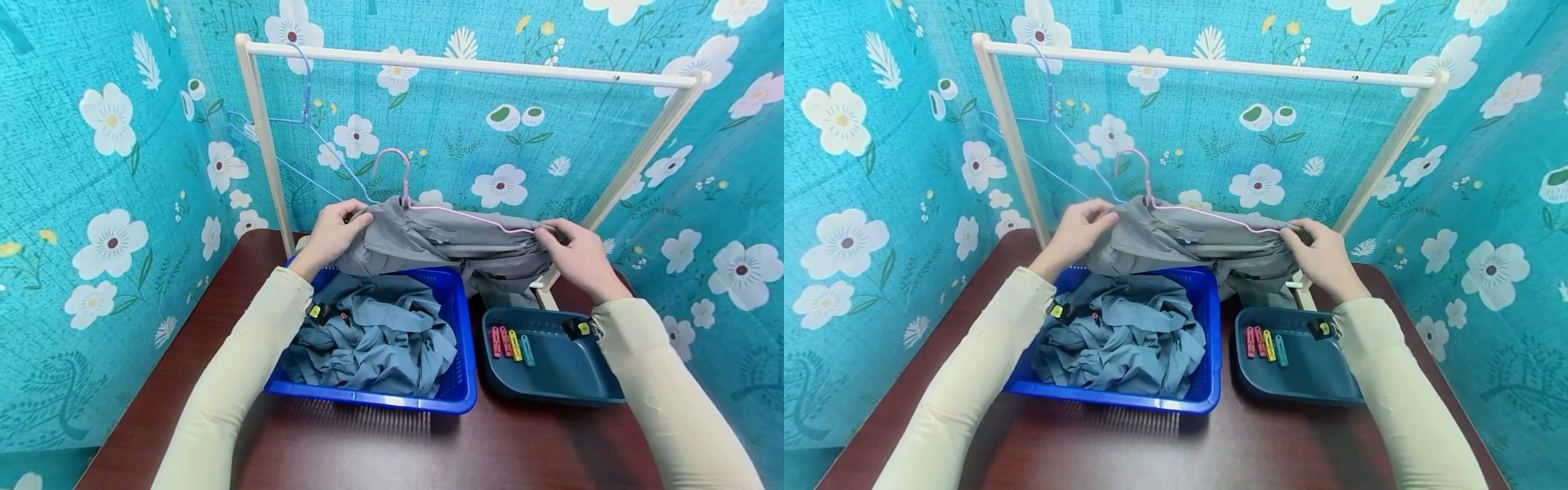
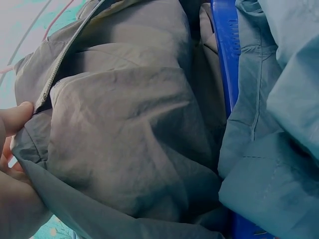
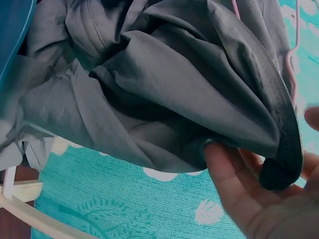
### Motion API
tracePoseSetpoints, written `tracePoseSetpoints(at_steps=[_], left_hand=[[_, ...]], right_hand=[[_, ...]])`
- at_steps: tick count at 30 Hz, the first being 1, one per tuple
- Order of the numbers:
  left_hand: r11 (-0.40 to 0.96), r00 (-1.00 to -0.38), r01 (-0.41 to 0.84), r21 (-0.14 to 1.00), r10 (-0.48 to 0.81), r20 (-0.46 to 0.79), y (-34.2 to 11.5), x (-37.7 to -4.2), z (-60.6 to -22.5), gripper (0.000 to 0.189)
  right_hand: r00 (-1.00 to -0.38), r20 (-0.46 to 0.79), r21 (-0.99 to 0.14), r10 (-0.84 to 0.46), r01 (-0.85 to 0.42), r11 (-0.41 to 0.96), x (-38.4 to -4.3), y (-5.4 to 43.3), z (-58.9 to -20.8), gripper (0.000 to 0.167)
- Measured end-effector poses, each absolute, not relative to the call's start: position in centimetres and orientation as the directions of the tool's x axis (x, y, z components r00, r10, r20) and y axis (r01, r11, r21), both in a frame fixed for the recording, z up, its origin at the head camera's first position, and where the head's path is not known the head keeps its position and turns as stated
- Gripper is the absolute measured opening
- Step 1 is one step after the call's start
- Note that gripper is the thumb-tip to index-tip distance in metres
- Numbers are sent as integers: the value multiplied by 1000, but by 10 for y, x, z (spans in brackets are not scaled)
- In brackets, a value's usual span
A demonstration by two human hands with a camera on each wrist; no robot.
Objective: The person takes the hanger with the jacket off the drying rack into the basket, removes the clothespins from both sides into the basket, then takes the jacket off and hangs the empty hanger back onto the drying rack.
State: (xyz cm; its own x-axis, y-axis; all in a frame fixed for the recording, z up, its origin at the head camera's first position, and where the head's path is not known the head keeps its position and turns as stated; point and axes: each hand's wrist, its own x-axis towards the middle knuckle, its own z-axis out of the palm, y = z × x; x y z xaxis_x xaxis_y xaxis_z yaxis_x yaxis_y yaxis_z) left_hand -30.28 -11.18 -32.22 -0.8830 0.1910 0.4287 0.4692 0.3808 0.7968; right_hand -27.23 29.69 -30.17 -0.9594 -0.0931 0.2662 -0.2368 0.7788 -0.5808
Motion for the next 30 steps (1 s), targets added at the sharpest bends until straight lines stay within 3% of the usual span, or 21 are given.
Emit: tracePoseSetpoints(at_steps=[4,9,14,17,19,30], left_hand=[[370,-882,472,800,189,432,-113,-302,-322,15],[355,-883,470,808,193,429,-115,-301,-320,16],[355,-892,452,818,195,408,-115,-301,-316,17],[352,-894,447,823,200,401,-114,-301,-313,18],[352,-894,448,822,204,400,-114,-300,-310,18],[330,-889,457,826,212,407,-117,-299,-306,20]], right_hand=[[-965,240,-610,-106,-235,757,-272,301,-303,48],[-976,193,-764,-105,-216,608,-278,311,-307,39],[-970,107,-983,-220,-136,123,-285,324,-310,22],[-927,89,-983,-363,-24,-181,-289,332,-312,24],[-896,91,-964,-434,30,-263,-292,335,-314,30],[-829,97,-921,-551,135,-365,-300,341,-319,36]])
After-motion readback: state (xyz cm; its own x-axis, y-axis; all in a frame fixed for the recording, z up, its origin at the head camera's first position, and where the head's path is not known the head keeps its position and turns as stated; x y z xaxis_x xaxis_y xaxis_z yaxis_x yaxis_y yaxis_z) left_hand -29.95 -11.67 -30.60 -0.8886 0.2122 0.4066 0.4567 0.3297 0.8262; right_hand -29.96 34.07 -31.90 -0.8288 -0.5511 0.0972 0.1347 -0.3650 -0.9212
